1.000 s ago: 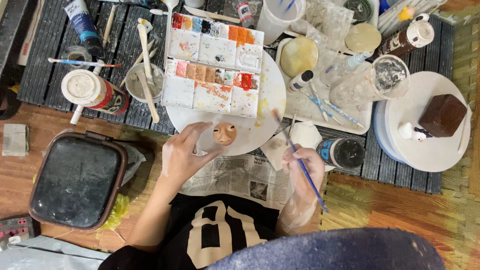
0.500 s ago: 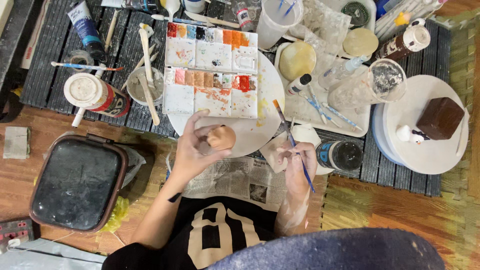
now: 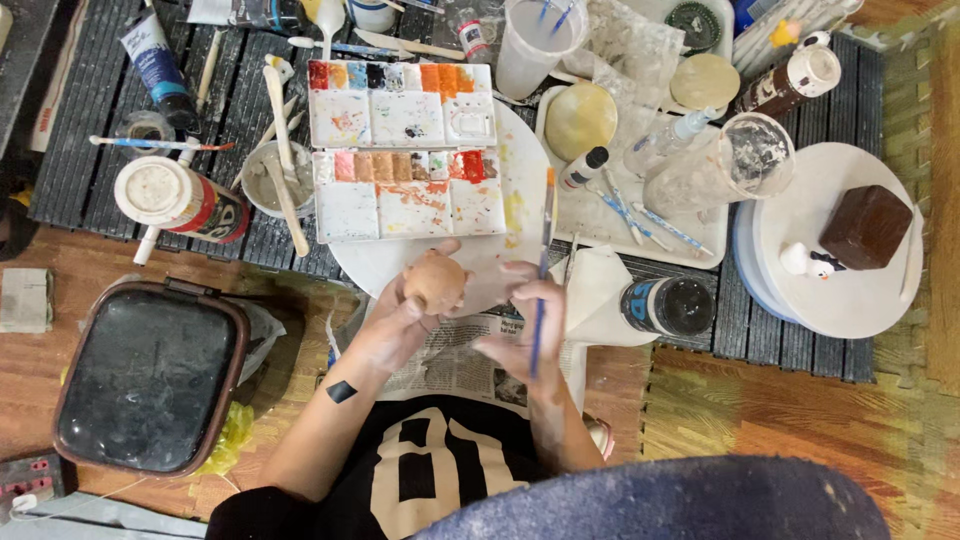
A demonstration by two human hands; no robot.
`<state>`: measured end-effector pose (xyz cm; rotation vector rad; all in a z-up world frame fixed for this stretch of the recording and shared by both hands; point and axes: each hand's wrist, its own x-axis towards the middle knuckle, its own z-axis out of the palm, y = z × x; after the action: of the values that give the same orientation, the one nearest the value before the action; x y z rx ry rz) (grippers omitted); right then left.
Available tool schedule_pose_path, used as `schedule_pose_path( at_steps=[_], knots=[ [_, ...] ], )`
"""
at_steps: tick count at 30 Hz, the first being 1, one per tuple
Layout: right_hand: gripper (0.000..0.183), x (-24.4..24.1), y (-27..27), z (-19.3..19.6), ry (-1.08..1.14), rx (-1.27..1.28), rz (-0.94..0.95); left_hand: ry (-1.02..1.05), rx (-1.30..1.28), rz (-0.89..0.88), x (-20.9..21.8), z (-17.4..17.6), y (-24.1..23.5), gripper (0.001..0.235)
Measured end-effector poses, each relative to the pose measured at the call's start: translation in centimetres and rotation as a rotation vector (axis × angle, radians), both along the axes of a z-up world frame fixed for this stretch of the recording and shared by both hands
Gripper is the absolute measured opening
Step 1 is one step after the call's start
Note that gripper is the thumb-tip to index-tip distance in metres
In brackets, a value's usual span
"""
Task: The person paints a small brown ceramic block with a brush, then paints a small white ceramic bird figurine with black and orange details. The person places the painted items on a white plate.
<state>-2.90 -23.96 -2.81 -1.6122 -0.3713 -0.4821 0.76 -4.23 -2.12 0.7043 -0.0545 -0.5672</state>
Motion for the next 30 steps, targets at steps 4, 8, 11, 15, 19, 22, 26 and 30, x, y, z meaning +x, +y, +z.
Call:
schedule_pose_path(
  at_steps=[4,8,11,15,19,22,26,30],
  knots=[
    [0.086,1.2,2.1,0.9,-0.040,-0.024,-0.013,-0.036,0.088,-0.030,-0.4,-0.1,-1.6,0.113],
    [0.083,1.4,2.8,1.1,0.060,0.153,0.070,0.009,0.031,-0.083,-0.9,0.0,-1.6,0.108],
    [0.050,1.7,2.6,1.0,0.177,0.348,-0.101,-0.003,0.050,-0.072,-0.7,0.2,-1.8,0.108],
    [0.057,1.9,0.5,1.6,0.157,0.260,-0.166,-0.012,0.055,-0.074,-1.0,0.6,-1.7,0.110],
    [0.072,1.7,0.4,1.4,-0.029,0.020,-0.059,-0.007,0.099,-0.075,-1.0,0.1,-1.9,0.112],
    [0.064,1.8,0.5,1.1,0.033,0.104,-0.023,-0.087,0.181,-0.061,-0.9,0.1,-2.2,0.105],
    [0.050,1.2,-2.9,1.3,0.159,0.103,-0.051,-0.324,0.495,0.050,-0.4,1.2,-1.1,0.097],
    [0.036,0.0,-5.0,1.6,0.232,0.062,-0.033,-0.675,1.046,0.260,0.0,2.7,-1.0,0.095]
  ],
)
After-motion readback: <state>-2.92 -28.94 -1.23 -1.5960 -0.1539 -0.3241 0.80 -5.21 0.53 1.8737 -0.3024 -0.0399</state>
